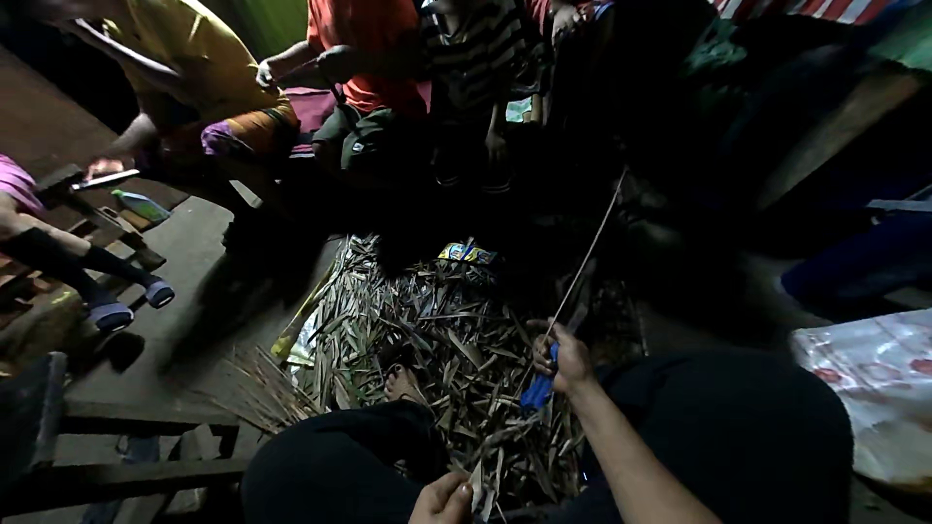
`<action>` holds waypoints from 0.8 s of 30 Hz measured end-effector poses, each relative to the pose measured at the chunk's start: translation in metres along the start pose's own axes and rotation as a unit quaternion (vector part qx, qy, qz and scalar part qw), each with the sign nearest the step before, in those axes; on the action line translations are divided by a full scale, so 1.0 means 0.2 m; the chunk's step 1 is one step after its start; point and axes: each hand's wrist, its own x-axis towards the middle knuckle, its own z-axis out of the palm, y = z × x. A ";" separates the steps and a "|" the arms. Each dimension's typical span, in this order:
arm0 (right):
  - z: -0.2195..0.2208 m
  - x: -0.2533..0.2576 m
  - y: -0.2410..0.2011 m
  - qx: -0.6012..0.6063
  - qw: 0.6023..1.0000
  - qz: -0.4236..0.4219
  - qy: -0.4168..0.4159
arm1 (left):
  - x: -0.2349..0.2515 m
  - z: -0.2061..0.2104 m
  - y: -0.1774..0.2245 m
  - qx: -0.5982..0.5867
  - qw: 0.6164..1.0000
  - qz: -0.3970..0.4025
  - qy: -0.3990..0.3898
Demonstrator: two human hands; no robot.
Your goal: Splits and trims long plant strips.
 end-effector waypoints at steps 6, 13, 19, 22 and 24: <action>0.01 -0.08 -0.11 0.062 0.991 -0.122 -0.017 | 0.17 -0.04 0.01 0.312 0.947 0.030 0.071; 0.03 -0.18 -0.17 0.085 0.984 -0.153 -0.028 | 0.30 -0.02 0.01 0.371 0.925 0.001 0.081; 0.06 -0.22 -0.13 -0.009 0.976 -0.203 -0.082 | 0.33 -0.02 0.00 0.360 0.930 0.006 0.067; 0.07 -0.23 -0.12 -0.026 0.972 -0.217 -0.089 | 0.34 -0.02 -0.01 0.343 0.937 0.029 0.058; 0.08 -0.24 -0.12 -0.036 0.971 -0.221 -0.086 | 0.33 0.00 0.00 0.325 0.942 0.065 0.055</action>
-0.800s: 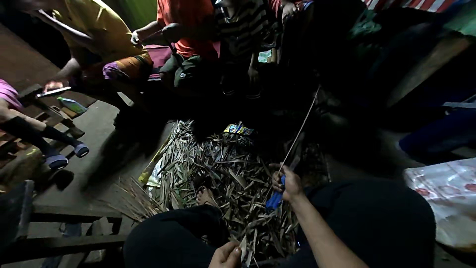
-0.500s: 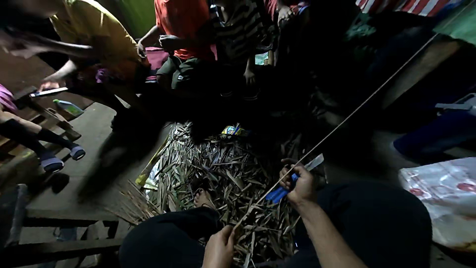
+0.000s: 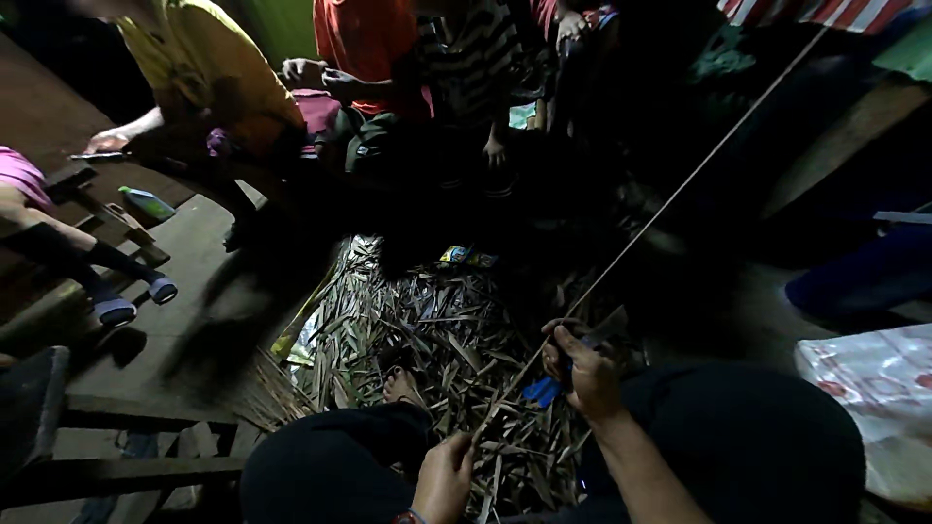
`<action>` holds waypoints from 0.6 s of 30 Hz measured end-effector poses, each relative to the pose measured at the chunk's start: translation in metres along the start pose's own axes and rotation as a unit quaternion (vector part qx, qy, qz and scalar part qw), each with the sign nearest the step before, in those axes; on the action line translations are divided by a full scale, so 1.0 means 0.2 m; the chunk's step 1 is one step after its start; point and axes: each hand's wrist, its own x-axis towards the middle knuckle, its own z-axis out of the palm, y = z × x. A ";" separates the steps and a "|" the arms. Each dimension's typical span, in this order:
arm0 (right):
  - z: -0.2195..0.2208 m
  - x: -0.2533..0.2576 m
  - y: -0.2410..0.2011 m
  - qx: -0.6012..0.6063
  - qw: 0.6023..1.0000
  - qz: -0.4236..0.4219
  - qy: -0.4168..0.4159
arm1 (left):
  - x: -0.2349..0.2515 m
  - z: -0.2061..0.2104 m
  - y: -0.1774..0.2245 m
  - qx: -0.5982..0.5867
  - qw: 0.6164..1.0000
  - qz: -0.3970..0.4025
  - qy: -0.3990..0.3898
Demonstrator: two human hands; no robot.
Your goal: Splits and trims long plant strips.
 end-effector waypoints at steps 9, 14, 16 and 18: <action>0.07 -0.11 0.01 -0.159 0.972 -0.042 -0.171 | 0.10 -0.02 0.27 -0.093 0.952 0.250 0.153; 0.09 -0.12 0.00 -0.179 0.963 -0.010 -0.199 | 0.15 -0.07 0.33 -0.130 0.920 0.308 0.207; 0.08 -0.10 -0.02 -0.253 0.950 0.042 -0.179 | 0.16 -0.08 0.31 -0.143 0.913 0.303 0.232; 0.07 -0.07 -0.02 -0.357 0.908 0.149 -0.163 | 0.18 -0.11 0.27 -0.147 0.904 0.298 0.270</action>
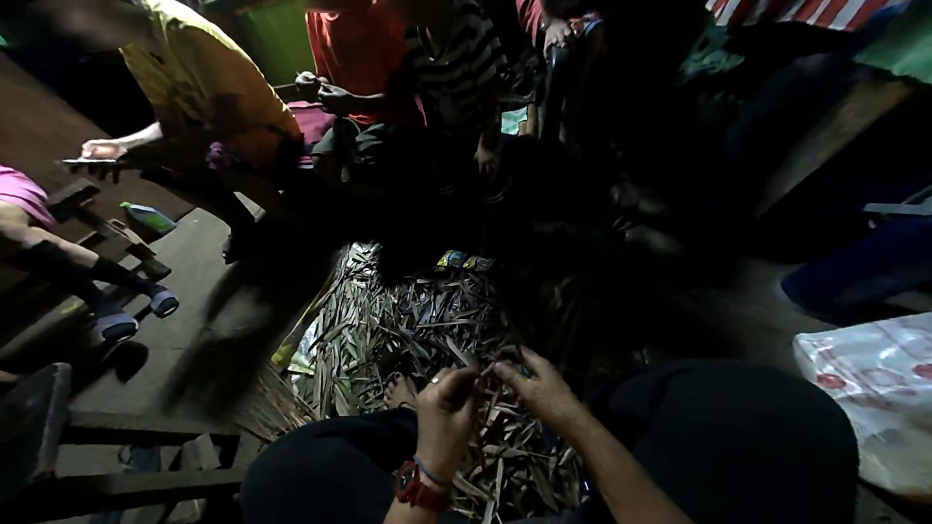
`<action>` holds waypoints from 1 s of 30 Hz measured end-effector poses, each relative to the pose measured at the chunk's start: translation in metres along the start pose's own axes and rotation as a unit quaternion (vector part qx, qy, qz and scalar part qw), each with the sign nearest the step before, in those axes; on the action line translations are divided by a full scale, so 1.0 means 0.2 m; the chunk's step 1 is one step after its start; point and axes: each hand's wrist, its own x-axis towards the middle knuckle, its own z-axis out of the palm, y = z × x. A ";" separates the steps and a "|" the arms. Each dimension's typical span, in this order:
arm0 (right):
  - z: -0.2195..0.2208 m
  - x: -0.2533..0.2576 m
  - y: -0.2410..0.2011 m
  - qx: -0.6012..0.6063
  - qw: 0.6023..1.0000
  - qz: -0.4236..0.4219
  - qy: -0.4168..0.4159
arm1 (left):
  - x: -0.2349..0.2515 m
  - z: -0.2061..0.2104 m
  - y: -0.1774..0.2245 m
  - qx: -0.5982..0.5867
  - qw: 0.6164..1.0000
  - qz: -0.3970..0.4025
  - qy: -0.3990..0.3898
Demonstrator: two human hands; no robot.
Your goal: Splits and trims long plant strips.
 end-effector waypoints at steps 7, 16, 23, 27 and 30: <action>0.05 0.03 0.06 -0.112 0.976 0.131 -0.131 | 0.03 -0.16 -0.06 0.001 0.995 -0.008 0.098; 0.15 0.00 0.00 -0.333 0.918 0.084 -0.200 | 0.01 -0.18 -0.07 0.010 0.996 0.014 0.083; 0.17 -0.02 -0.01 -0.350 0.909 0.129 -0.184 | 0.02 -0.19 -0.06 0.024 0.994 0.060 0.083; 0.22 -0.06 -0.06 -0.381 0.892 0.130 -0.204 | 0.03 -0.18 -0.05 0.028 0.993 0.071 0.086; 0.28 -0.05 0.04 -0.398 0.876 0.145 -0.231 | 0.04 -0.20 -0.02 0.020 0.991 0.091 0.094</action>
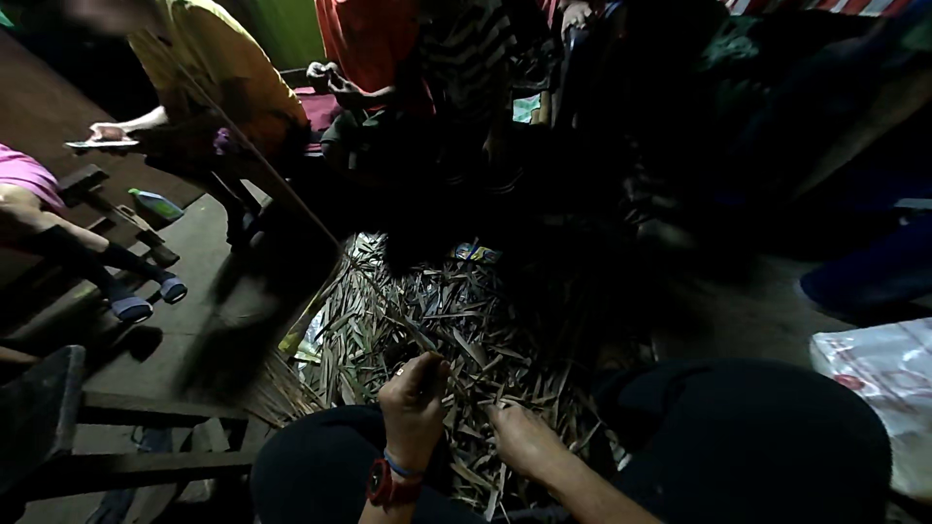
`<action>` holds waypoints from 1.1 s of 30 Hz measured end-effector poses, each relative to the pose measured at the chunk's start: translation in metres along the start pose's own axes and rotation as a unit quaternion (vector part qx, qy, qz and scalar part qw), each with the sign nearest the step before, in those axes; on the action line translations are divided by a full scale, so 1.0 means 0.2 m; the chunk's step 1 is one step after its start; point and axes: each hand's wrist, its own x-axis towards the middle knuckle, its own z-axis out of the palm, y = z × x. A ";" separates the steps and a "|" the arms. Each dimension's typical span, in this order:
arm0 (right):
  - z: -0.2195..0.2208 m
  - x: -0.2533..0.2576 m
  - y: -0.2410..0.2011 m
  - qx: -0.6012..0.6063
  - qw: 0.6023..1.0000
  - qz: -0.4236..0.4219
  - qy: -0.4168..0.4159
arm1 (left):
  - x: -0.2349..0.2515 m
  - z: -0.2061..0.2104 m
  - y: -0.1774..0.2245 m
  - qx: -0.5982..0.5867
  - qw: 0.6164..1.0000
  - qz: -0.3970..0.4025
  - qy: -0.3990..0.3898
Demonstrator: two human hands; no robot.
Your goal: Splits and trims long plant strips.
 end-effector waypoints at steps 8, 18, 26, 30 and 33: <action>0.12 0.25 0.12 0.034 0.997 0.064 -0.018 | -0.06 -0.01 0.01 -0.009 1.000 -0.007 -0.001; 0.10 0.32 0.16 0.302 0.952 0.045 -0.008 | 0.01 0.00 0.02 -0.018 1.000 0.001 0.002; 0.11 0.19 0.10 -0.021 0.999 -0.020 0.017 | 0.04 -0.05 0.07 -0.028 0.998 0.054 -0.009; 0.13 0.31 0.20 -0.001 0.996 0.084 -0.026 | 0.17 -0.20 0.23 -0.072 0.994 0.081 0.007; 0.00 0.25 0.11 0.087 0.992 0.065 0.066 | 0.17 -0.27 0.17 -0.048 0.996 0.070 0.007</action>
